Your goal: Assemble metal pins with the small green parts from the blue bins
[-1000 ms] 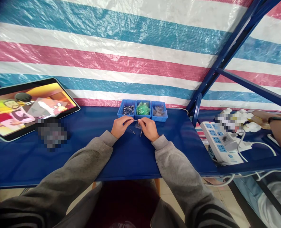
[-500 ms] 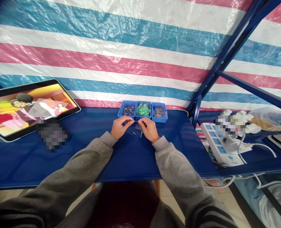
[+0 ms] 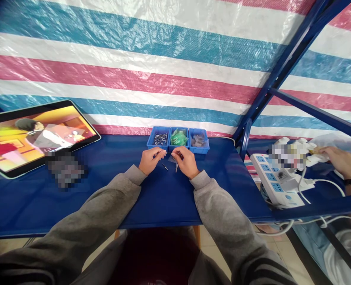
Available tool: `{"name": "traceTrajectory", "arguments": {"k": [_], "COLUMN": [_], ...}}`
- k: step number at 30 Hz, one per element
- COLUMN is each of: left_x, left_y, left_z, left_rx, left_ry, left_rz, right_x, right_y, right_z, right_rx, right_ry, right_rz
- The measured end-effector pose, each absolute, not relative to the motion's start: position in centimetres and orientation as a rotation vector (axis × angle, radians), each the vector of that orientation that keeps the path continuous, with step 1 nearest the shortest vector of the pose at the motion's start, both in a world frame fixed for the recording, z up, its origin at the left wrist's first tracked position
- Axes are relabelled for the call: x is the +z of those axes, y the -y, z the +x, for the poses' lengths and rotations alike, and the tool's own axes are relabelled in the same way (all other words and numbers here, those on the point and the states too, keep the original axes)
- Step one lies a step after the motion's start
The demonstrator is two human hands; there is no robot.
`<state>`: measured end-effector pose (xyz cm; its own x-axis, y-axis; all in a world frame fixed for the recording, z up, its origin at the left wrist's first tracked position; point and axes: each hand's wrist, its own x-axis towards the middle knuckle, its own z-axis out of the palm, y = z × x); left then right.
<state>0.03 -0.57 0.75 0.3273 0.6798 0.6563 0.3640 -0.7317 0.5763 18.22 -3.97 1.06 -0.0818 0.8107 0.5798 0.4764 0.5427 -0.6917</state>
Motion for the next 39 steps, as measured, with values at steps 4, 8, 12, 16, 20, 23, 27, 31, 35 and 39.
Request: {"name": "traceTrajectory", "arguments": {"k": [4, 8, 12, 16, 20, 23, 27, 31, 35, 39], "left_x": [0.92, 0.9, 0.8, 0.74, 0.69, 0.66, 0.69, 0.82, 0.95, 0.8], "left_y": [0.75, 0.74, 0.64, 0.56, 0.45, 0.39, 0.48, 0.7, 0.94, 0.96], "left_z": [0.08, 0.2, 0.22, 0.12, 0.05, 0.1, 0.19, 0.18, 0.21, 0.29], "left_rx": [1.411, 1.448, 1.444, 1.396, 1.351, 1.343, 1.32, 1.327, 1.399, 1.428], "left_ry": [-0.94, -0.892, -0.876, -0.923, -0.956, -0.959, -0.946, -0.945, -0.902, -0.834], "left_rz": [2.215, 2.199, 2.222, 2.253, 2.288, 2.296, 2.274, 2.229, 2.191, 2.176], "right_x": [0.95, 0.98, 1.11, 1.04, 0.84, 0.72, 0.68, 0.77, 0.82, 0.78], "right_y": [3.86, 3.86, 3.92, 3.95, 3.95, 3.93, 3.86, 3.8, 3.76, 3.74], "right_z": [18.3, 18.33, 18.3, 18.24, 18.2, 18.19, 18.22, 18.22, 18.29, 18.36], "right_rx": [0.417, 0.401, 0.411, 0.432, 0.431, 0.407, 0.373, 0.383, 0.398, 0.363], "right_ry": [1.721, 1.724, 1.745, 1.711, 1.679, 1.718, 1.743, 1.736, 1.723, 1.727], "right_rz": [-1.119, -1.13, -1.114, -1.107, -1.086, -1.031, -0.995, -1.039, -1.067, -1.099]}}
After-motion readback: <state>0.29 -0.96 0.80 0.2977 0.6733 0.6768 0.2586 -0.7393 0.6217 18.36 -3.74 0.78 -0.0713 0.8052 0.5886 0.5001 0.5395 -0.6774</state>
